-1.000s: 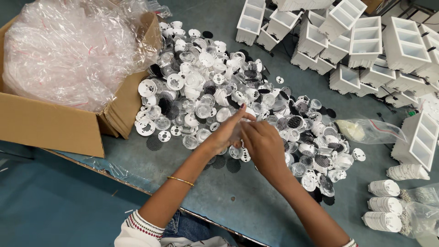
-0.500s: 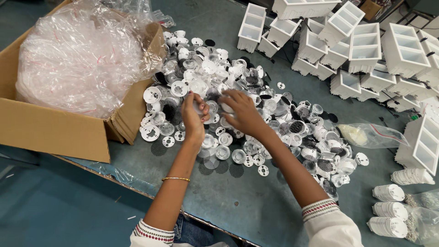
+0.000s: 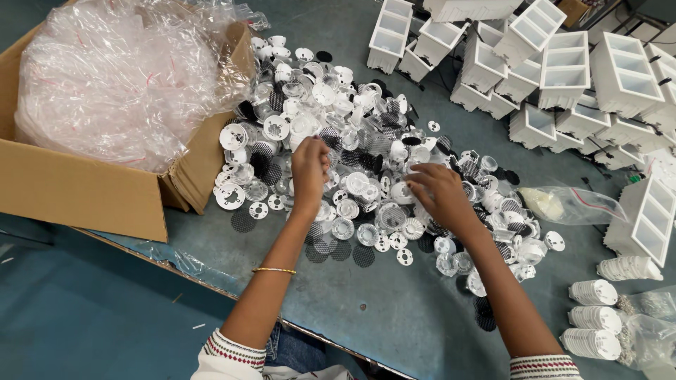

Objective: The person sorts through a large pile of white plastic lamp housings, clear diffusers and black mesh discs on a work table. They pick up a housing, press a frosted plastic dome into it by hand, and set assembled units aside while moving mesh discs around the pile.

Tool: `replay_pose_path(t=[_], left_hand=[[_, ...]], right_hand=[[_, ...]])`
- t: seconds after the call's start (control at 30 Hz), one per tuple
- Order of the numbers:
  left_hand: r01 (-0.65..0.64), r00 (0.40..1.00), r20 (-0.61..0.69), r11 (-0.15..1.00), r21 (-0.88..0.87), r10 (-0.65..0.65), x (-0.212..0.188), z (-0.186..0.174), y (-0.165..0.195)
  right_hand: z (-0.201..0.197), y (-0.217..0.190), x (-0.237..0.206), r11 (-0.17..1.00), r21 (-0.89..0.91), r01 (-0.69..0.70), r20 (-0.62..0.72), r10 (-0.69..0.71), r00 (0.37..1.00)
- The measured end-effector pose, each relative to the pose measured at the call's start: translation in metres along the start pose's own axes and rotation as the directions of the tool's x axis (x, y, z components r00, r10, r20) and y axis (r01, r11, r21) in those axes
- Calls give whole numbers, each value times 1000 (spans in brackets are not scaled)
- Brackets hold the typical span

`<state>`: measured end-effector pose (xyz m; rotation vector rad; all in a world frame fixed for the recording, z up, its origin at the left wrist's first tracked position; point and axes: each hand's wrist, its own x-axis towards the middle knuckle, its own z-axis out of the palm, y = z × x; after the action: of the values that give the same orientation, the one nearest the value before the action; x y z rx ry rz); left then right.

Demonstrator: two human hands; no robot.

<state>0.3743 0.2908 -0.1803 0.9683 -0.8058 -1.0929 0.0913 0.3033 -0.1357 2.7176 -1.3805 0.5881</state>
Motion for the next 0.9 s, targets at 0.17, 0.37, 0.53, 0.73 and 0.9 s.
replay_pose_path(t=[0.17,0.37,0.53,0.73,0.9], left_hand=[[-447,848,212,440,779,486,-25,13,6],[-460,837,321,252,851,443,-33,21,1],[-455,846,330,243,857,419,-38,25,0],[-348,931,225,516,783,286,-33,24,7],[-61,984,172,993,96,44,-8,17,0]], right_hand=[[-1,1,2,996,-4,-85,-26,85,996],[-13,-20,25,971,240,2,24,-8,1000],[-14,-39,28,979,182,87,187,-121,975],[-5,-37,27,996,60,68,286,-83,955],[-14,-21,28,974,204,104,197,-145,970]])
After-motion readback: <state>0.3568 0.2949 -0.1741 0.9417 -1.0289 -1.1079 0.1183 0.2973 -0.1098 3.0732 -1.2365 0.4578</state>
